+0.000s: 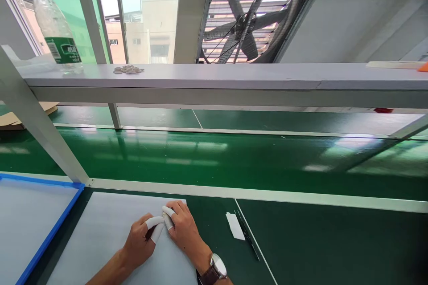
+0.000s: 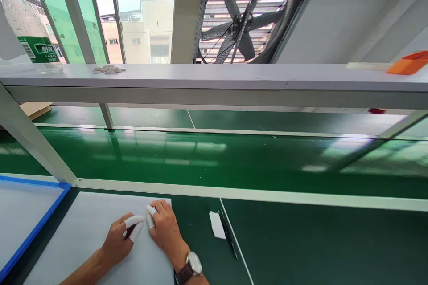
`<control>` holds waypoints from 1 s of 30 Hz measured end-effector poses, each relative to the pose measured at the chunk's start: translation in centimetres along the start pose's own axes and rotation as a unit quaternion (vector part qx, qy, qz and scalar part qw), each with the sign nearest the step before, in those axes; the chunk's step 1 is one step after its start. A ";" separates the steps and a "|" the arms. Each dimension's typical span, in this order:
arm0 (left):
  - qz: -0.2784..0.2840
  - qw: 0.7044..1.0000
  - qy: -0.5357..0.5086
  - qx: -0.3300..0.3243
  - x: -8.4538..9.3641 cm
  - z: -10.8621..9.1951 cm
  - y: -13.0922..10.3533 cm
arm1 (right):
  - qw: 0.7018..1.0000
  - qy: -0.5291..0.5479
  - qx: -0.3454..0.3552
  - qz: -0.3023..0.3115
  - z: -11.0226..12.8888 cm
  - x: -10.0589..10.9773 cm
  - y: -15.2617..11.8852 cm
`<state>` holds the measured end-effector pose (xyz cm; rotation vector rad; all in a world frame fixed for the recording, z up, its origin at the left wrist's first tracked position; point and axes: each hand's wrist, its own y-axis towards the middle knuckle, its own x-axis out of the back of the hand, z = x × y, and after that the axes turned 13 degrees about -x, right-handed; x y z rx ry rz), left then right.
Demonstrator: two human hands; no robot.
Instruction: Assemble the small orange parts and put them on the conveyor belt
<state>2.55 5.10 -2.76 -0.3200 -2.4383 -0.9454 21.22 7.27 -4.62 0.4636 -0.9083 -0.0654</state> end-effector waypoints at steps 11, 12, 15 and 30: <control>-0.011 0.997 -0.038 0.062 0.0 0.2 -0.1 | 0.998 0.040 -0.025 -0.033 0.0 -0.1 -0.1; -0.013 0.997 -0.042 0.064 0.0 0.2 -0.1 | 0.998 0.042 -0.027 -0.035 0.0 -0.1 -0.1; -0.014 0.996 -0.054 0.067 0.0 0.0 0.0 | 0.998 0.045 -0.027 -0.036 -0.1 -0.1 0.0; -0.009 0.996 -0.030 0.086 -0.4 0.4 0.2 | 0.997 0.069 -0.037 -0.028 -0.4 -0.2 0.0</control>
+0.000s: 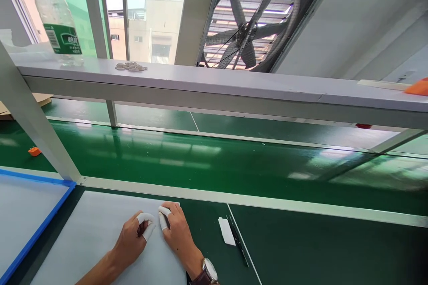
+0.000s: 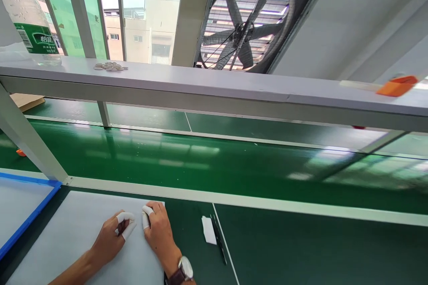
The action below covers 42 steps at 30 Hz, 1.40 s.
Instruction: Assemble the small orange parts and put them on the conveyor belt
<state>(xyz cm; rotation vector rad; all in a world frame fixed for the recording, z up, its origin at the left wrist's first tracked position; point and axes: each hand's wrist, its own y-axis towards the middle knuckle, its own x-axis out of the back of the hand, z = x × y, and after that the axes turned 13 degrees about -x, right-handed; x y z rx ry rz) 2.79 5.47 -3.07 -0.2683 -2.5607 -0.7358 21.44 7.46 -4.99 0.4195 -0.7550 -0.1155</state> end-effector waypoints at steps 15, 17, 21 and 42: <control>0.012 0.999 -0.040 0.000 0.7 0.3 0.8 | 1.000 0.008 -0.010 0.006 0.4 0.3 0.3; 0.015 0.999 -0.045 0.013 0.6 0.5 0.8 | 1.000 0.006 -0.008 0.010 0.4 0.4 0.3; 0.013 0.997 -0.060 0.038 0.3 0.8 0.7 | 1.000 0.005 -0.005 0.018 0.3 0.4 0.2; 0.014 0.998 -0.057 0.018 0.8 -0.2 0.8 | 1.000 0.010 0.001 0.013 0.1 0.4 0.1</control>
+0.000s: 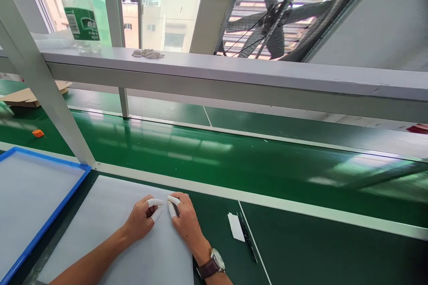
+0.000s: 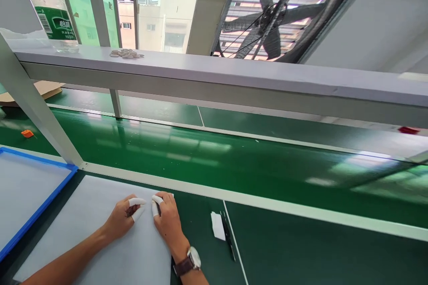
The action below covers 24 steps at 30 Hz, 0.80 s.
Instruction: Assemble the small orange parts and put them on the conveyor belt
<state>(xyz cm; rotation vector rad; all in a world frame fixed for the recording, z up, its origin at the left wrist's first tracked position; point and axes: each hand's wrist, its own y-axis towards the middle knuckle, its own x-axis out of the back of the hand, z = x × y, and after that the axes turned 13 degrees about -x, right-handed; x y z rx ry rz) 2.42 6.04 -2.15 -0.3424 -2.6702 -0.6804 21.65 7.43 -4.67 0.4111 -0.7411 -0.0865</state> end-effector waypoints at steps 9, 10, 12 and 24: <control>0.034 0.999 0.017 -0.008 -0.2 1.0 -0.5 | 1.000 0.012 -0.009 0.001 0.1 0.0 0.2; 0.037 0.999 0.019 -0.007 -0.1 1.1 -0.5 | 1.000 0.012 -0.010 0.001 0.1 0.0 0.2; 0.047 0.999 0.022 -0.003 -0.1 1.2 -0.6 | 1.000 0.011 -0.011 -0.004 -0.1 -0.1 0.2; 0.072 0.993 -0.034 0.093 0.0 0.1 0.0 | 1.000 0.018 -0.013 -0.010 -0.1 -0.1 0.3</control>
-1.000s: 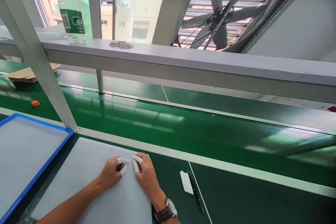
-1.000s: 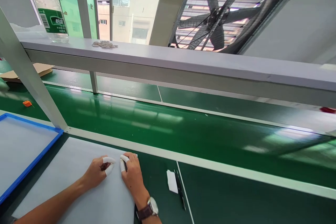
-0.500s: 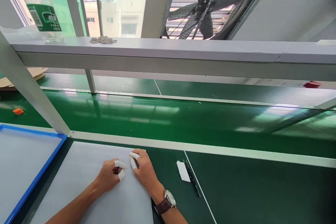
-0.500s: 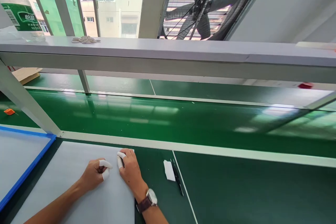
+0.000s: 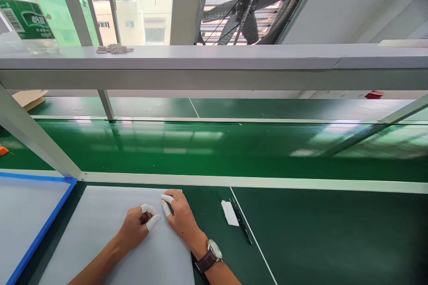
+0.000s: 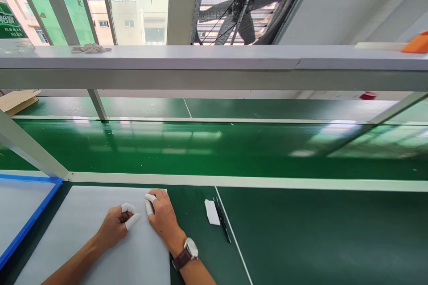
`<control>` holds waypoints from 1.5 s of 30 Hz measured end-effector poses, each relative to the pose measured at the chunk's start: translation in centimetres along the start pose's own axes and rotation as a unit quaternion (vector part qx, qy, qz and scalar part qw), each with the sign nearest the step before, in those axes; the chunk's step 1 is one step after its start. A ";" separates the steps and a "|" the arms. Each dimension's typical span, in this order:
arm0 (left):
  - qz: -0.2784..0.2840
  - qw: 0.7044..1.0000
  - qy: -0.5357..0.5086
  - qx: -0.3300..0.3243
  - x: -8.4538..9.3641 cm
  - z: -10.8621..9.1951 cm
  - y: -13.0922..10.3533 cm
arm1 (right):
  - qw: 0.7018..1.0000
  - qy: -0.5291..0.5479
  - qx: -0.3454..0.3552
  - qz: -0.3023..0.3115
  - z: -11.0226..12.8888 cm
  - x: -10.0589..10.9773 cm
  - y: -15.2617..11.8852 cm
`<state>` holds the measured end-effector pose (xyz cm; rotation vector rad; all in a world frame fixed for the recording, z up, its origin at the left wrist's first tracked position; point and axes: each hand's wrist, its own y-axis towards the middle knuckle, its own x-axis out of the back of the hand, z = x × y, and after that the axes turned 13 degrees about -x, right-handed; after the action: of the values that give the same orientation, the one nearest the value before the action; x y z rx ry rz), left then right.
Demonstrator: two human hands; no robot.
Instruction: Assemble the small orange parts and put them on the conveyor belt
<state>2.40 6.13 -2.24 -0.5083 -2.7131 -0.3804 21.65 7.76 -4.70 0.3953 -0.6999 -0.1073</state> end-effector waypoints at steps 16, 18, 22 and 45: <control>-0.002 1.000 0.010 0.007 0.0 0.5 0.0 | 1.000 0.002 0.005 -0.001 -0.2 -0.1 0.0; 0.002 1.000 -0.005 0.031 0.0 0.3 0.0 | 1.000 0.002 0.008 -0.005 -0.2 -0.1 0.0; 0.002 1.000 -0.017 0.020 -0.2 0.1 0.2 | 1.000 0.000 0.009 -0.006 -0.1 -0.1 0.0; -0.091 0.871 -0.461 0.139 3.5 -0.6 1.5 | 1.000 0.004 0.003 0.010 0.1 0.5 -0.2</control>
<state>0.11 8.32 -0.05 -0.4097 -3.6632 0.3191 21.93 7.46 -4.42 0.3947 -0.6973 -0.0840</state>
